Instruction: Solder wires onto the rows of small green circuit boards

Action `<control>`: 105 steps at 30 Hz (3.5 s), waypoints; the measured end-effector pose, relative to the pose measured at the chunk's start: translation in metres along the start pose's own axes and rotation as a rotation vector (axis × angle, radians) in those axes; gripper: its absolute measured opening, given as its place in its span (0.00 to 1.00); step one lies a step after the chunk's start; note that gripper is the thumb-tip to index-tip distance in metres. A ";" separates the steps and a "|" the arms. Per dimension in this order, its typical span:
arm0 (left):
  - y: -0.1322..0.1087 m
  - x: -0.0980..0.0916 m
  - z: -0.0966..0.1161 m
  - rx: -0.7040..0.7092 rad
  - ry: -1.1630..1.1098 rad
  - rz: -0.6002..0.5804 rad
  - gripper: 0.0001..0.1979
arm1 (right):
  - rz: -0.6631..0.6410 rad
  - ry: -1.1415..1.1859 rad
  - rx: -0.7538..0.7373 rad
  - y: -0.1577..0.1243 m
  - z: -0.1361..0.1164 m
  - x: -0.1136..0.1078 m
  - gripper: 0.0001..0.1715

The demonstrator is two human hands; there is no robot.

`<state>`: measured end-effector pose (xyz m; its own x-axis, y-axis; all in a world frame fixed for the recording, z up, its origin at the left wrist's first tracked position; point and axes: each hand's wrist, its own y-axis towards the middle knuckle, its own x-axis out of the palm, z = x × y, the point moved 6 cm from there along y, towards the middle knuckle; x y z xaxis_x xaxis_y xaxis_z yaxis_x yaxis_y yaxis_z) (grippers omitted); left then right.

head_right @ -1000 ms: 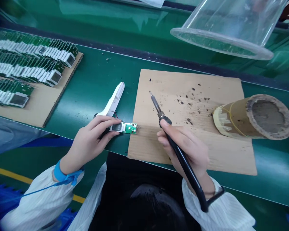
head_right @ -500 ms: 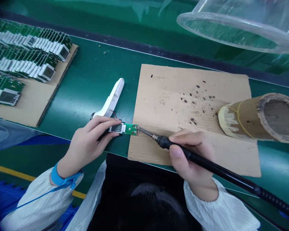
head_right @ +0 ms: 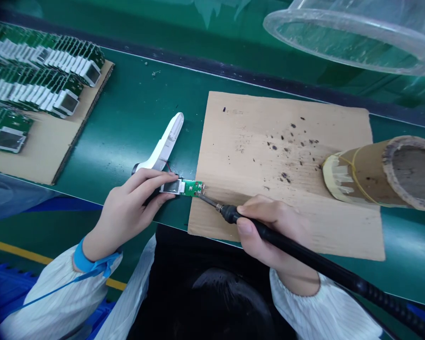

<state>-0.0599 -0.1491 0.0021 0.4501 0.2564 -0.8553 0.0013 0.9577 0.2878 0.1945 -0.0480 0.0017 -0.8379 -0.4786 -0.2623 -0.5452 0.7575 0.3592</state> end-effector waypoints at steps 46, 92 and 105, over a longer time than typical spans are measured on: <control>0.000 0.000 0.000 -0.004 0.003 0.002 0.13 | -0.063 -0.205 -0.111 0.019 -0.029 0.008 0.07; -0.001 0.003 0.002 0.029 0.046 0.023 0.14 | -0.067 -0.186 -0.136 0.019 -0.030 0.009 0.07; 0.000 0.002 0.003 0.026 0.050 0.017 0.14 | -0.059 -0.103 -0.102 0.012 -0.017 0.007 0.10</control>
<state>-0.0570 -0.1494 0.0018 0.4052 0.2794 -0.8705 0.0172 0.9496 0.3129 0.1811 -0.0495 0.0194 -0.7997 -0.4691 -0.3748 -0.5980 0.6777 0.4279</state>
